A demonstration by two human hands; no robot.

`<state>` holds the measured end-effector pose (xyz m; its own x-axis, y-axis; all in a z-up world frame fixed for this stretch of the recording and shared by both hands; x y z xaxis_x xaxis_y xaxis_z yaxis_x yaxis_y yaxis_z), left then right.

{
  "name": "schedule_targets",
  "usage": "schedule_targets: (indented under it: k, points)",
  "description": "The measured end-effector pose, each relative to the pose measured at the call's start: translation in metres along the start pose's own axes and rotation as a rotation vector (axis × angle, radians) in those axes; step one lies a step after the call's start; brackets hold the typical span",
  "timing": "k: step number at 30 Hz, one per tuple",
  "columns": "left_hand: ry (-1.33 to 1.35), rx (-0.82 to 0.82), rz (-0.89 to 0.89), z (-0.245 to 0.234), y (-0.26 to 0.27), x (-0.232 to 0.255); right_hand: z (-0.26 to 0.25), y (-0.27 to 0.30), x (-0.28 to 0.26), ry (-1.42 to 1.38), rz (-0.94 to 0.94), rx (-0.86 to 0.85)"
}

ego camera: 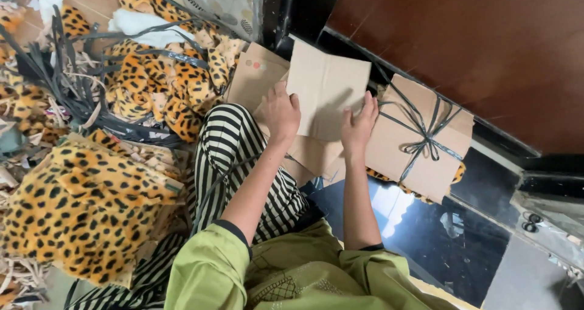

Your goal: Gathering fabric scraps and bundling them between cardboard sheets using plastic straps.

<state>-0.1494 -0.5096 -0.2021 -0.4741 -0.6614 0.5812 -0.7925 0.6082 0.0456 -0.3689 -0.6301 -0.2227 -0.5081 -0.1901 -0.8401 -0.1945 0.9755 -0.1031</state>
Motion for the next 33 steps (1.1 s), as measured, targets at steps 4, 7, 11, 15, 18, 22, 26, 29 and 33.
schedule_targets:
  k: [4,7,11,15,18,22,26,29,33]
  points:
    - [0.2,0.025,0.002,-0.003,0.003,-0.001,0.005,0.013,-0.004,-0.303,0.02,0.011]
    - [0.237,0.014,-0.005,-0.029,0.004,-0.004,0.007,0.018,-0.022,-0.554,0.05,0.003]
    - [0.352,0.057,-0.104,-0.103,0.019,-0.029,0.017,0.022,-0.064,-0.548,-0.009,-0.122]
    - [0.477,0.237,-0.188,-0.187,0.062,-0.077,0.048,0.045,-0.132,-0.553,-0.109,-0.317]
    - [0.534,0.477,-0.245,-0.239,0.106,-0.144,0.083,0.096,-0.201,-0.63,-0.201,-0.513]
    - [0.52,0.701,-0.406,-0.258,0.185,-0.236,0.155,0.163,-0.238,-0.637,-0.307,-0.786]
    - [0.613,0.846,-0.515,-0.274,0.246,-0.286,0.196,0.23,-0.281,-0.588,-0.405,-0.982]
    - [0.627,0.878,-0.641,-0.282,0.273,-0.301,0.211,0.259,-0.294,-0.46,-0.412,-1.076]
    - [0.636,0.861,-0.774,-0.291,0.284,-0.307,0.23,0.268,-0.297,-0.329,-0.507,-1.12]
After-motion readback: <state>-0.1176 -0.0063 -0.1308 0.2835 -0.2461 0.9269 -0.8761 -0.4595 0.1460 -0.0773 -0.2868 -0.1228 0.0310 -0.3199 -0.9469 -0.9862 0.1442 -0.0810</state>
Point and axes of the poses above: each hand's wrist, its own y-axis away from the middle knuckle, its own z-axis out of the palm, x = y × z, the point moved 7 cm from there along -y, towards the middle knuckle, and after that the axes turned 8 degrees about -y, right-handed, at the moved point
